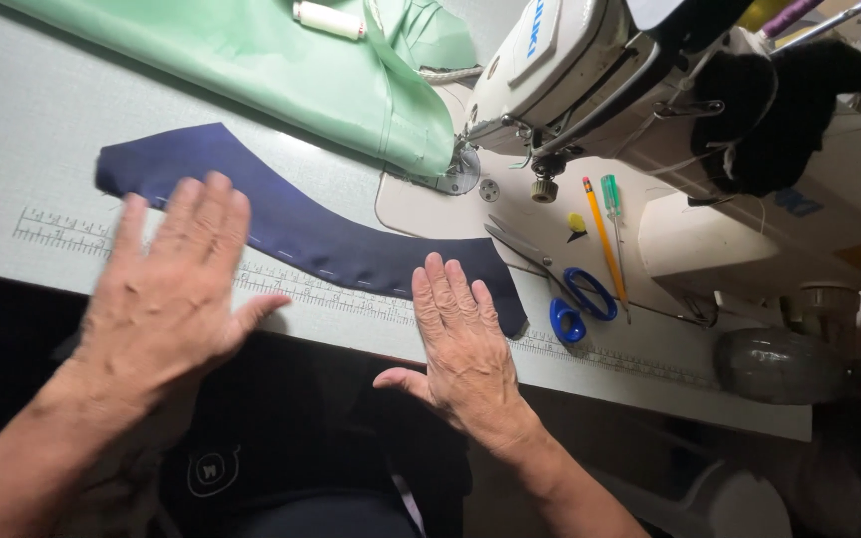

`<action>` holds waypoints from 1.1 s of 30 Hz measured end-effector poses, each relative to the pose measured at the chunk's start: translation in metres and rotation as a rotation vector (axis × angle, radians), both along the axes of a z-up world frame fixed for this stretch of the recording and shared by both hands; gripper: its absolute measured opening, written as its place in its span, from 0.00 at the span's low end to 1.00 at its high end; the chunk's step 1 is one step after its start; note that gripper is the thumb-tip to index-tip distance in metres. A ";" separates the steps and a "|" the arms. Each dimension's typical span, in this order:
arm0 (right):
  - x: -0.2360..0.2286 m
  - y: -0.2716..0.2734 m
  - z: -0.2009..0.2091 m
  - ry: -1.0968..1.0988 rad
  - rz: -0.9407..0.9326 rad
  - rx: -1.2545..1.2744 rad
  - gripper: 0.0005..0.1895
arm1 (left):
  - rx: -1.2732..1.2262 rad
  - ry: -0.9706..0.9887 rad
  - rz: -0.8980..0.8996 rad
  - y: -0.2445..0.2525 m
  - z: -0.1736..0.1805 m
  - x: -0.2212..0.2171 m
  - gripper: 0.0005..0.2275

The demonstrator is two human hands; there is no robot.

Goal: The person cuts a dark blue fabric piece using blue-handled scissors, trims the edges, and then uses a yellow chalk marker to draw lines on the fabric. The person then cuts along the marked lines and folds the fabric.

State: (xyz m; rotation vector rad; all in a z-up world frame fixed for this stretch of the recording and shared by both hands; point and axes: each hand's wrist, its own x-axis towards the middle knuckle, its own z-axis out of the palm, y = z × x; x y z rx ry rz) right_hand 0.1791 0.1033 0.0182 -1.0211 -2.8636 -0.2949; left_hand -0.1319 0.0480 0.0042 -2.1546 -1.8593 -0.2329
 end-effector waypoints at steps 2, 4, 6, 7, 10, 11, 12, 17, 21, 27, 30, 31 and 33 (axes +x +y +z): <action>0.000 0.000 0.000 -0.024 -0.003 0.013 0.68 | 0.058 0.333 0.264 -0.003 0.003 -0.009 0.48; -0.012 0.000 0.015 0.045 0.000 -0.034 0.63 | 0.088 0.111 0.018 0.000 0.012 0.011 0.43; -0.026 0.003 0.021 0.112 0.001 -0.092 0.59 | 0.105 -0.112 -0.232 0.004 0.014 0.025 0.44; -0.032 0.004 0.020 0.042 0.034 -0.051 0.61 | 0.080 -0.127 -0.281 0.004 0.011 0.032 0.42; -0.032 0.008 0.014 0.008 0.058 -0.061 0.62 | 0.058 -0.131 -0.323 0.003 0.010 0.033 0.40; -0.029 0.009 0.012 0.043 0.059 -0.109 0.63 | 0.065 -0.119 -0.306 0.002 0.011 0.030 0.40; -0.028 0.005 0.012 0.041 0.059 -0.107 0.63 | 0.068 -0.121 -0.306 0.001 0.011 0.029 0.40; -0.030 -0.020 0.017 0.117 0.042 -0.014 0.46 | 0.149 -0.204 -0.313 -0.010 0.021 0.028 0.25; -0.030 -0.019 0.015 0.317 0.099 0.045 0.23 | 0.232 -0.198 -0.279 -0.027 0.015 0.039 0.17; -0.034 -0.035 0.019 0.365 0.070 0.097 0.13 | 0.175 -1.281 0.216 -0.076 -0.014 0.101 0.07; -0.035 -0.044 0.023 0.406 0.081 0.032 0.12 | -0.112 -1.956 0.458 -0.071 -0.024 0.123 0.11; -0.037 -0.046 0.025 0.401 0.080 0.005 0.12 | -0.075 -2.016 0.489 -0.066 -0.017 0.126 0.10; -0.037 -0.051 0.030 0.396 0.089 -0.020 0.14 | -0.023 -2.076 0.521 -0.058 -0.007 0.132 0.13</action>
